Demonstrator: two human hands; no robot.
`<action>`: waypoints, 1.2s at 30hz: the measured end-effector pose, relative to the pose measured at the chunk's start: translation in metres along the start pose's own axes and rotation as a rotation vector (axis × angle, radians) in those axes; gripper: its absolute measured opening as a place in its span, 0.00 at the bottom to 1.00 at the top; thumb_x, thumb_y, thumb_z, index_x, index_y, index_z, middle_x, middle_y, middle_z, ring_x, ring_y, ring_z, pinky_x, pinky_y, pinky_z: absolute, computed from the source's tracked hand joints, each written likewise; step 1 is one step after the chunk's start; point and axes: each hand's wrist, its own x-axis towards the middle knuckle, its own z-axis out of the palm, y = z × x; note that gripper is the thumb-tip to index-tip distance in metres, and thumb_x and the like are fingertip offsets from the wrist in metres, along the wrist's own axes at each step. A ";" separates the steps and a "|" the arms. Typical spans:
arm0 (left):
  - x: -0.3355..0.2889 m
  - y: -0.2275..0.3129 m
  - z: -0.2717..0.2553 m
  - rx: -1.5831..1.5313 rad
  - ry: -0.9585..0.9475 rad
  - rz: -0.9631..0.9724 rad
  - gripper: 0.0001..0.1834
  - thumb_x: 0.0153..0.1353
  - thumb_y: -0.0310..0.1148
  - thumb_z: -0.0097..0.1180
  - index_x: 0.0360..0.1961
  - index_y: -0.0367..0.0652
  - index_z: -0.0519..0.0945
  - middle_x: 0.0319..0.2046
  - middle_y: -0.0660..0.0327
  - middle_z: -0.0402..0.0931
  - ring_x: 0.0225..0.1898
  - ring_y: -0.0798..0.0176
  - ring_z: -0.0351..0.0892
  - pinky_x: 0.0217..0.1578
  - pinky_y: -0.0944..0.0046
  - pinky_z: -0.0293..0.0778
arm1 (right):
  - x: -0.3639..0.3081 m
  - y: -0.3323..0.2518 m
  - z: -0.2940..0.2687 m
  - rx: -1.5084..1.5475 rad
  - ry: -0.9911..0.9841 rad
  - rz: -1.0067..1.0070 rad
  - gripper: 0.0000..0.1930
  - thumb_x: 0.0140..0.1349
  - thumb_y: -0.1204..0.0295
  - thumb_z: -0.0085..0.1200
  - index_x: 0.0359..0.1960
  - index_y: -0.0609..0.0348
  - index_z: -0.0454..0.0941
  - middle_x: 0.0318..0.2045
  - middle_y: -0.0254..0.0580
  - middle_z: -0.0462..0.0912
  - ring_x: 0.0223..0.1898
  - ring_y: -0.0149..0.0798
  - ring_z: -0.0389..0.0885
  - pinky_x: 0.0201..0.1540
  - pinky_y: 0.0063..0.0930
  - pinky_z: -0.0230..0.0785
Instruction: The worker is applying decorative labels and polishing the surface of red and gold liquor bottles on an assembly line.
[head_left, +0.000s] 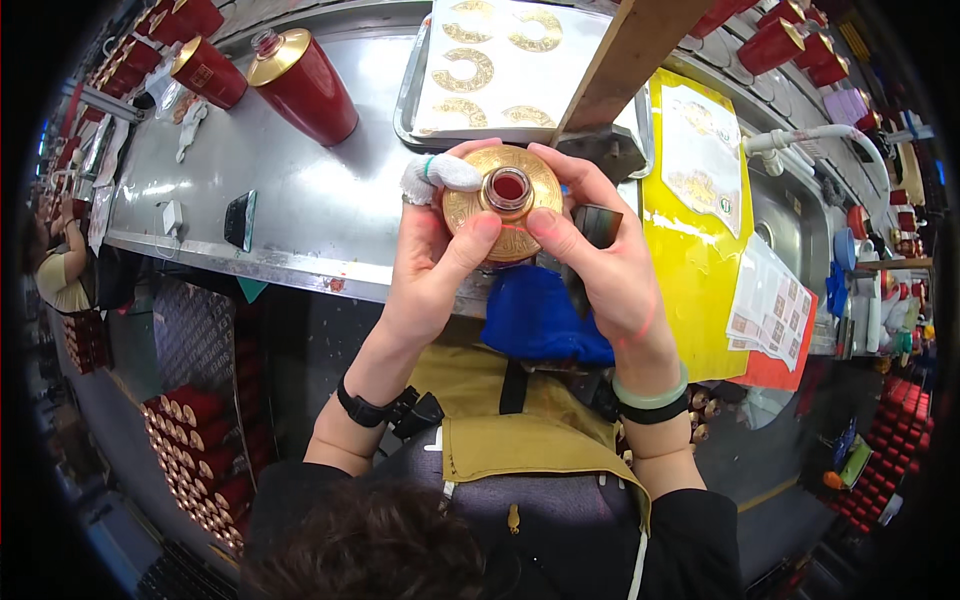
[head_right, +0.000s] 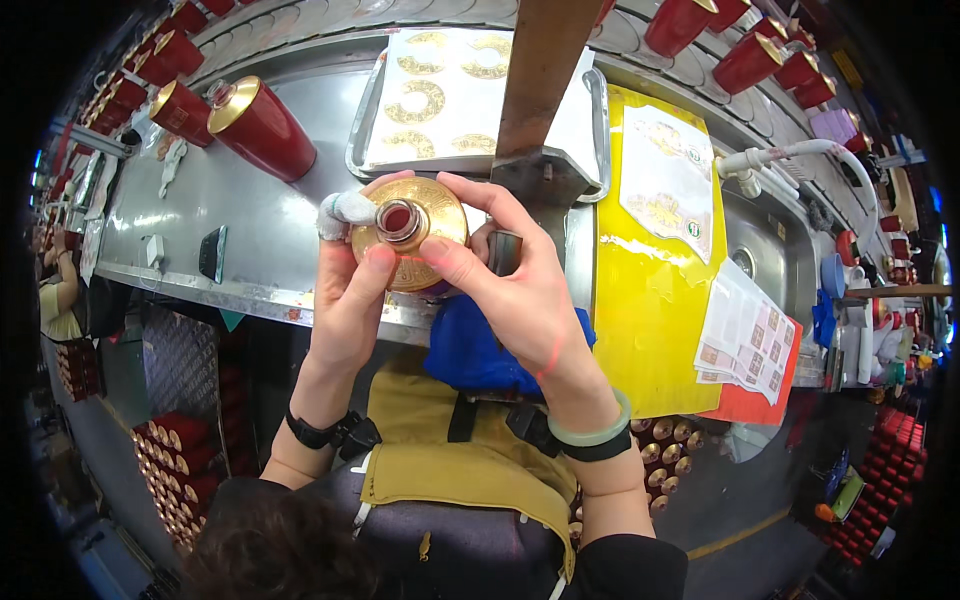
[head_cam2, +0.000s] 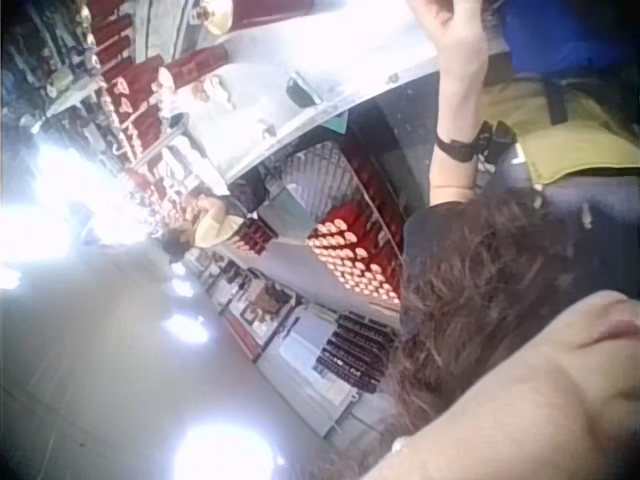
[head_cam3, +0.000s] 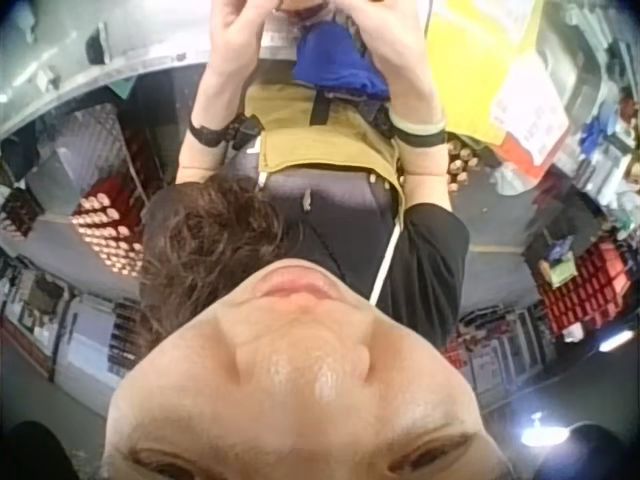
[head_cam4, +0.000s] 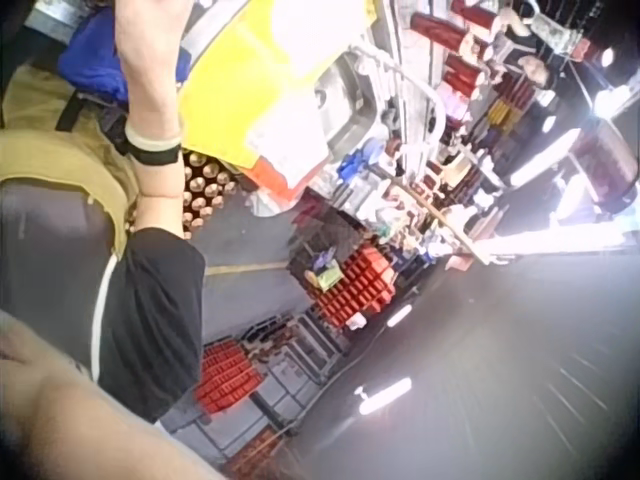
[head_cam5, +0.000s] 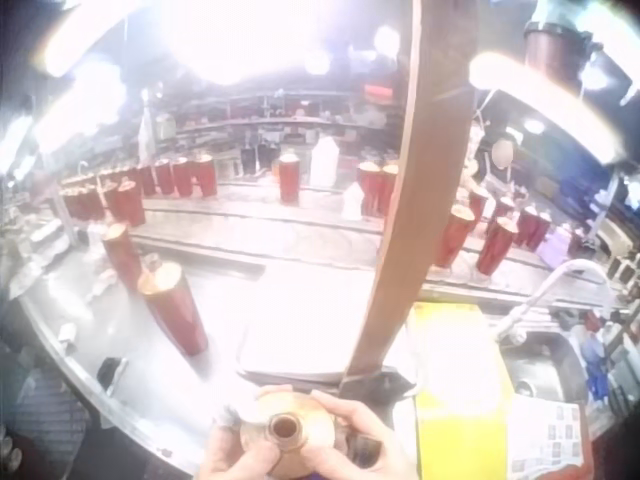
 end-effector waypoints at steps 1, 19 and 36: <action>0.000 -0.001 0.000 0.025 -0.007 0.012 0.29 0.72 0.27 0.56 0.71 0.37 0.62 0.65 0.55 0.68 0.66 0.63 0.69 0.67 0.59 0.65 | -0.001 0.000 0.001 -0.008 0.004 -0.006 0.28 0.63 0.69 0.70 0.64 0.57 0.77 0.28 0.20 0.67 0.31 0.18 0.63 0.40 0.12 0.59; 0.002 0.001 0.001 0.032 0.010 0.014 0.32 0.70 0.26 0.58 0.71 0.36 0.61 0.65 0.55 0.68 0.67 0.63 0.68 0.68 0.59 0.64 | 0.001 0.002 0.003 -0.016 0.027 -0.029 0.23 0.65 0.67 0.67 0.62 0.54 0.79 0.25 0.19 0.64 0.28 0.17 0.60 0.34 0.14 0.53; 0.001 0.000 0.003 0.135 -0.002 -0.003 0.33 0.65 0.24 0.62 0.68 0.36 0.62 0.69 0.52 0.61 0.67 0.61 0.69 0.67 0.58 0.67 | -0.004 -0.007 0.001 -0.246 0.026 -0.145 0.26 0.64 0.69 0.68 0.64 0.56 0.78 0.53 0.31 0.76 0.34 0.20 0.66 0.34 0.14 0.59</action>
